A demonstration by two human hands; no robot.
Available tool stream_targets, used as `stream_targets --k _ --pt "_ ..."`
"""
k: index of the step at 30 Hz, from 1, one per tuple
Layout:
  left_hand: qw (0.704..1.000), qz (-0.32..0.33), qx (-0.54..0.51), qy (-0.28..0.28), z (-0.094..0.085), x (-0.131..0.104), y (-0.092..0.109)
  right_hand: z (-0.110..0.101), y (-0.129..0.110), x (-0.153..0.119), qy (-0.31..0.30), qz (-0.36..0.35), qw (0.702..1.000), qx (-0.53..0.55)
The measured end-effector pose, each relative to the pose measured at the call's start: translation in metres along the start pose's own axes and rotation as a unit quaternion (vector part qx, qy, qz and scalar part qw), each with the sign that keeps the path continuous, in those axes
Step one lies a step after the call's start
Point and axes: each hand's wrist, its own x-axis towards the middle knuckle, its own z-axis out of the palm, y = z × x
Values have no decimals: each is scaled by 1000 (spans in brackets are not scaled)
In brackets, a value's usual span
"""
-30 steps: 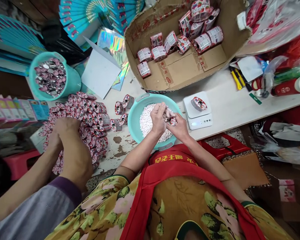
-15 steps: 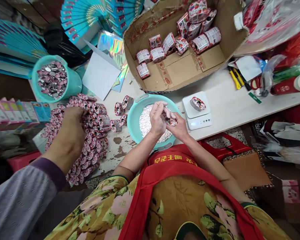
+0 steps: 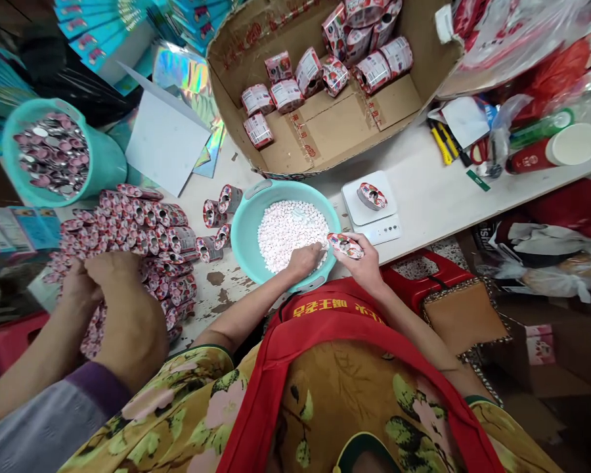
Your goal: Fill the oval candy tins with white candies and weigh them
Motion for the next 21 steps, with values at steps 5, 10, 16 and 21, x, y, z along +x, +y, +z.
stream_targets --k 5,10,16,21 --pt "928 -74 -363 29 -37 14 -7 7 9 2 -10 -29 999 -25" --pt "841 -113 -529 9 -63 21 2 8 10 11 -22 -41 997 -56" --pt "941 76 -330 3 -76 -7 68 22 4 18 -26 -91 991 -93" --pt "960 130 -245 -26 -82 -13 100 30 5 26 -20 -93 993 -69"
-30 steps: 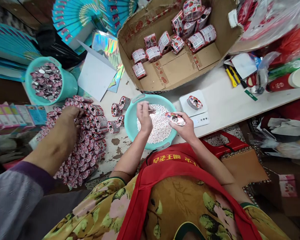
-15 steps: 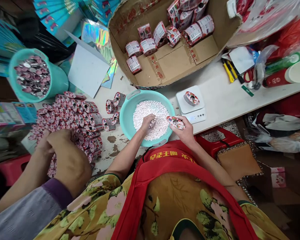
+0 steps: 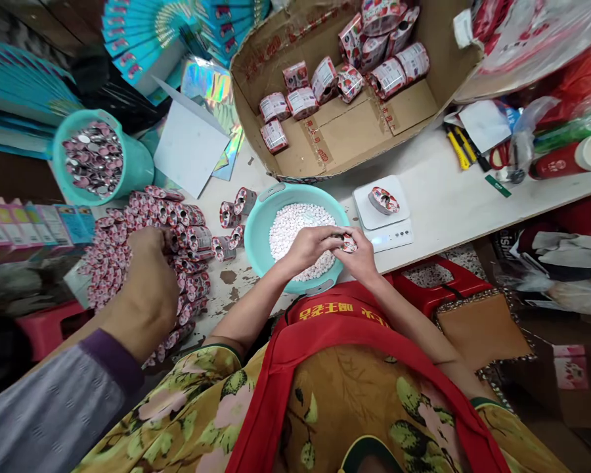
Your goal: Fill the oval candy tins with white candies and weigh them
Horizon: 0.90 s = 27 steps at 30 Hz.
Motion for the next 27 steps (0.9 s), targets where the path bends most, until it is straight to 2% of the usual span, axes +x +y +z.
stream_targets --k 2,5,8,10,13,15,17,20,23,25,27 --pt "994 -56 -91 27 -7 6 -7 -3 2 1 1 13 1000 15" --pt "955 -150 -240 91 -21 17 -33 -13 3 -2 8 31 999 40" --pt "926 -252 -244 136 -27 24 -54 -29 2 -12 22 53 996 63" --pt "929 -293 -203 101 -22 30 -55 -44 3 -20 40 70 994 80" --pt "953 -247 -178 -7 0 50 -36 -68 7 -32 102 96 986 95" --pt "966 -198 -149 -74 22 74 -20 -85 13 -38 161 117 976 90" --pt "981 -145 -70 -108 45 102 -8 -100 20 -42 216 141 963 79" --pt "985 -57 131 -101 75 139 -3 -120 31 -46 284 171 941 67" --pt "944 -22 322 -70 91 158 -6 -135 44 -48 333 185 923 60" --pt "919 -17 390 -57 96 162 -9 -143 53 -48 355 186 914 58" --pt "909 -16 412 -55 97 164 -11 -148 59 -47 371 183 908 63"
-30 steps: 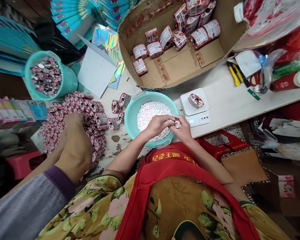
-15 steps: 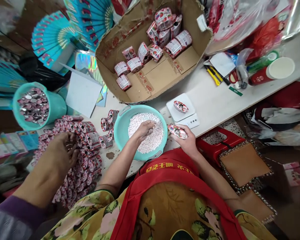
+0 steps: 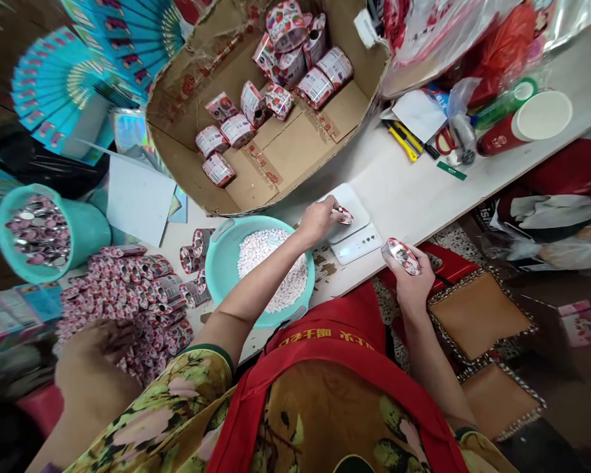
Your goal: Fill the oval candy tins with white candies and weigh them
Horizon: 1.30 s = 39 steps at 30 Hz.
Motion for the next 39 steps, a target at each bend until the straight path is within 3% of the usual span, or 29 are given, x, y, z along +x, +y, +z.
stream_targets --k 3,6,8,10,13,15,18,21,24,27,30,32,35,39 --pt "999 7 -34 8 1 2 -3 0 1 6 4 -2 1000 14" --pt "977 -16 -212 21 -7 1 -10 2 -4 8 7 -3 1000 13" --pt "918 -70 -390 18 -18 -7 -18 3 -6 8 18 -4 1000 11" --pt "836 -121 -535 6 -31 -23 -28 2 -7 8 30 -9 999 15" --pt "743 -159 -651 -8 -43 -59 -45 -2 -4 7 38 -21 999 25" --pt "706 -184 -683 -1 -43 -86 -56 -4 -2 6 40 -23 999 29" --pt "688 -232 -687 19 -35 -119 -69 -6 0 3 41 -17 998 42" --pt "702 -255 -665 18 -28 -138 -73 -6 -1 -1 35 -12 998 52" --pt "756 -218 -617 -12 -25 -135 -64 -4 -4 -7 33 -3 998 51" --pt "840 -129 -527 -24 -22 -108 -46 -3 -8 -11 33 6 998 47" --pt "927 -26 -374 -1 -17 -67 -25 -3 -12 -12 37 11 999 37" --pt "963 22 -268 15 -14 -40 -13 -4 -13 -11 34 20 999 33" --pt "985 41 -170 5 -7 -14 -3 -7 -11 -6 31 26 999 36" --pt "990 43 -134 -4 5 -6 -6 -9 -6 3 31 24 999 37"
